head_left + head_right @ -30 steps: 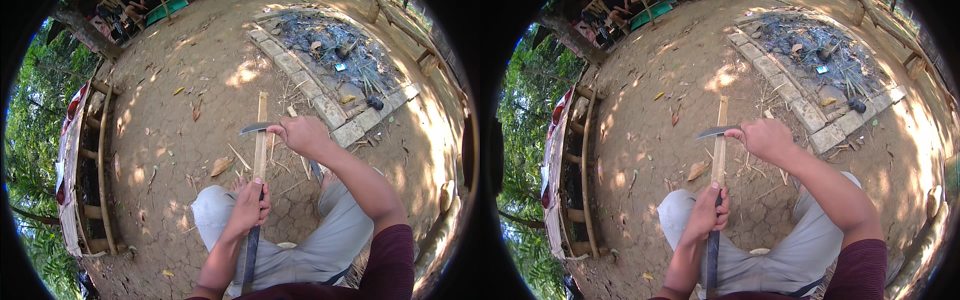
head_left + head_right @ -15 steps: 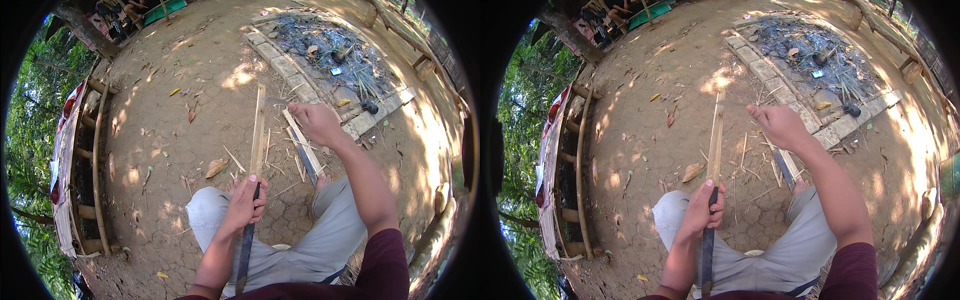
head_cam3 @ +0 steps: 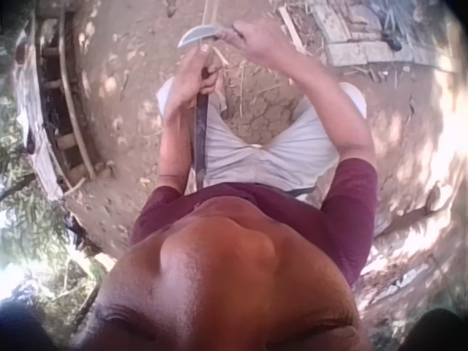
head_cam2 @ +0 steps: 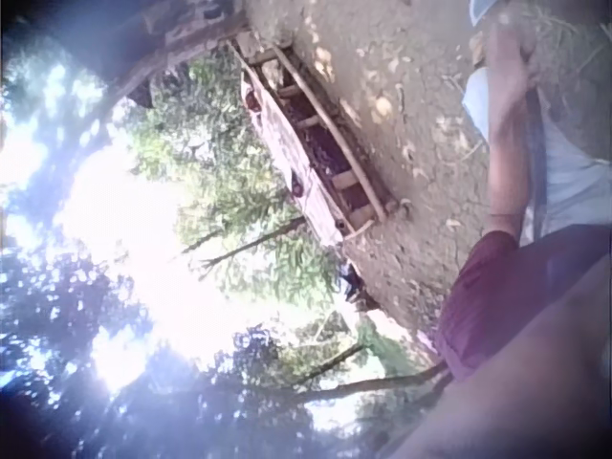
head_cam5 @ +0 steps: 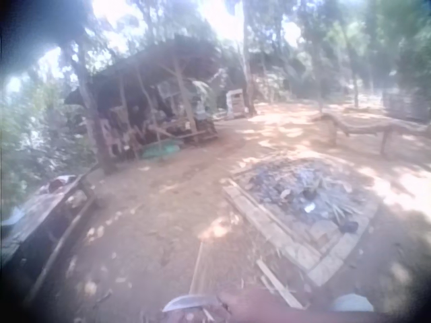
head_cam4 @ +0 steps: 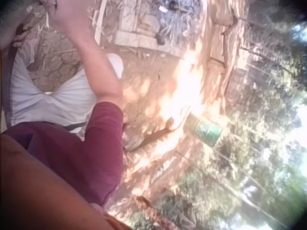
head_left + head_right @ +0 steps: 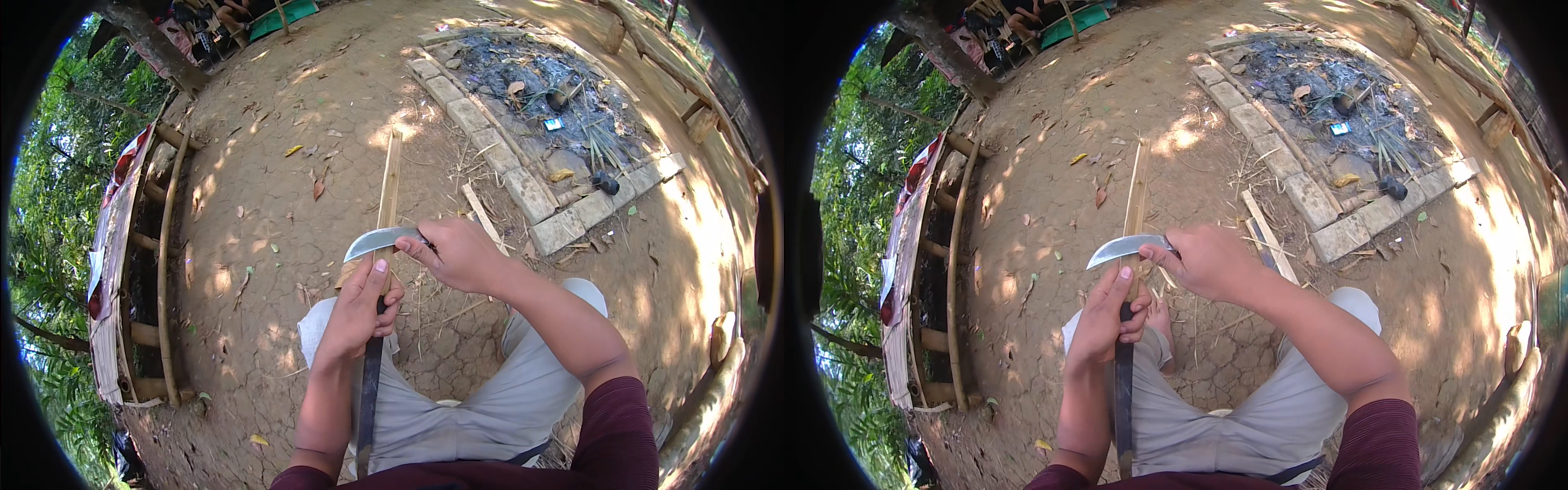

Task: The person shaves strips of wood from a long branch using a knife, alternating between different wood pieces and checking the thickness of the shavings.

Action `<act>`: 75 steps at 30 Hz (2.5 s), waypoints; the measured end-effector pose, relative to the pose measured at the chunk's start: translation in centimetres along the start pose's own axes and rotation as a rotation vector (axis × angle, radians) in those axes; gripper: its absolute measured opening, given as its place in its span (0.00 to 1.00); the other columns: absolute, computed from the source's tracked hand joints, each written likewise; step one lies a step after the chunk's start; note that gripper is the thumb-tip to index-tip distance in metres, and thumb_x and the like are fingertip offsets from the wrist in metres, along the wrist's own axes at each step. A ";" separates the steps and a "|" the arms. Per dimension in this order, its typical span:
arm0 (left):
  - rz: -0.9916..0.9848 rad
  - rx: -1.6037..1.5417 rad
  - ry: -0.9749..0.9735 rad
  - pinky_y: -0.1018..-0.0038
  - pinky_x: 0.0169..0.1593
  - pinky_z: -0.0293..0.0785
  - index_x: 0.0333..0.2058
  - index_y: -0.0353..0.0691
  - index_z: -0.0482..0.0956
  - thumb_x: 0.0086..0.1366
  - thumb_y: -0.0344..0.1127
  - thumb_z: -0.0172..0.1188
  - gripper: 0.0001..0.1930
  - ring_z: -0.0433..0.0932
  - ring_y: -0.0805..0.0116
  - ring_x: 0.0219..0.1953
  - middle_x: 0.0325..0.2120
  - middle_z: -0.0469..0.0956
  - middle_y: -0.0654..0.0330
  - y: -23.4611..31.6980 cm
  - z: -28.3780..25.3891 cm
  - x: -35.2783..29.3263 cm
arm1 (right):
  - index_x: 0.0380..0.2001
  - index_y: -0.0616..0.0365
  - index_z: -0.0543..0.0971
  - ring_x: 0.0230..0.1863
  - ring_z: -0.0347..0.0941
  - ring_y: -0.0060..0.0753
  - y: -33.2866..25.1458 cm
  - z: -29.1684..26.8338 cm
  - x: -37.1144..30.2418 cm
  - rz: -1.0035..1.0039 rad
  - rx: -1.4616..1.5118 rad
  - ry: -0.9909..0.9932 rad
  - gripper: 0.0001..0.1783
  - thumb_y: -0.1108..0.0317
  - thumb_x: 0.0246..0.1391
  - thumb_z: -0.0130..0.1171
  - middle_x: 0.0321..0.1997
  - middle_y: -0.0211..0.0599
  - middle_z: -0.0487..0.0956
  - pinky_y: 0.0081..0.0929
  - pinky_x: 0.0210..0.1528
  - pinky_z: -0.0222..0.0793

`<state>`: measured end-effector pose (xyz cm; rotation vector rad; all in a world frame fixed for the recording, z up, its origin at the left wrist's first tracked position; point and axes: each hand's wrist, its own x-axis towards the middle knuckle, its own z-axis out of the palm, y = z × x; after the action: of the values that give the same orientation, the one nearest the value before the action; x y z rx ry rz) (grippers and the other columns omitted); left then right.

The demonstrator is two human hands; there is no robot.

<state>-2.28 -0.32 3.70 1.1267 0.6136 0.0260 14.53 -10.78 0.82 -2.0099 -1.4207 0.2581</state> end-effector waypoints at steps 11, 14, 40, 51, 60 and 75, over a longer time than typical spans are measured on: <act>0.295 0.610 0.334 0.80 0.18 0.55 0.34 0.38 0.70 0.77 0.43 0.41 0.16 0.58 0.83 0.15 0.20 0.67 0.68 -2.9 2.0 -2.2 | 0.22 0.59 0.77 0.25 0.77 0.59 -3.5 -0.2 -2.0 0.036 -0.021 0.064 0.32 0.39 0.63 0.46 0.20 0.51 0.78 0.50 0.26 0.71; 0.325 0.696 0.350 0.79 0.23 0.60 0.36 0.38 0.71 0.77 0.43 0.41 0.16 0.62 0.80 0.19 0.21 0.68 0.66 -4.6 3.7 -3.7 | 0.24 0.57 0.78 0.23 0.77 0.59 -1.1 -0.8 -1.7 0.072 -0.061 0.108 0.31 0.39 0.63 0.47 0.19 0.49 0.78 0.49 0.24 0.71; 0.136 0.343 0.112 0.82 0.16 0.53 0.36 0.41 0.67 0.78 0.43 0.40 0.14 0.57 0.84 0.14 0.19 0.62 0.70 -7.4 8.1 -10.0 | 0.23 0.63 0.78 0.27 0.77 0.61 7.6 -7.3 -2.9 0.595 -0.118 0.376 0.40 0.35 0.65 0.38 0.18 0.53 0.77 0.51 0.33 0.72; -0.032 0.103 0.004 0.82 0.14 0.49 0.37 0.42 0.65 0.78 0.45 0.39 0.14 0.52 0.84 0.13 0.19 0.59 0.70 -6.1 4.8 -8.7 | 0.23 0.59 0.79 0.24 0.77 0.56 -4.6 -2.0 -10.0 0.174 -0.177 0.101 0.36 0.35 0.62 0.43 0.18 0.51 0.77 0.48 0.26 0.71; 0.041 0.217 0.038 0.82 0.15 0.48 0.36 0.43 0.65 0.78 0.45 0.39 0.14 0.51 0.85 0.13 0.18 0.57 0.72 -6.6 5.3 -8.4 | 0.21 0.57 0.77 0.20 0.78 0.52 -0.9 -2.1 -8.9 0.102 -0.374 0.209 0.35 0.34 0.60 0.45 0.16 0.46 0.78 0.45 0.21 0.72; -0.034 0.096 0.075 0.81 0.15 0.49 0.37 0.44 0.65 0.77 0.45 0.40 0.13 0.51 0.83 0.13 0.19 0.59 0.70 -7.0 3.4 -8.1 | 0.20 0.57 0.76 0.18 0.77 0.53 -3.1 2.5 -8.3 -0.044 -0.312 0.180 0.34 0.35 0.61 0.46 0.16 0.48 0.78 0.45 0.19 0.71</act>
<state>-9.41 -8.85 2.29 1.2125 0.7068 0.0097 7.59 -16.59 -0.92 -2.1807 -1.4572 -0.1717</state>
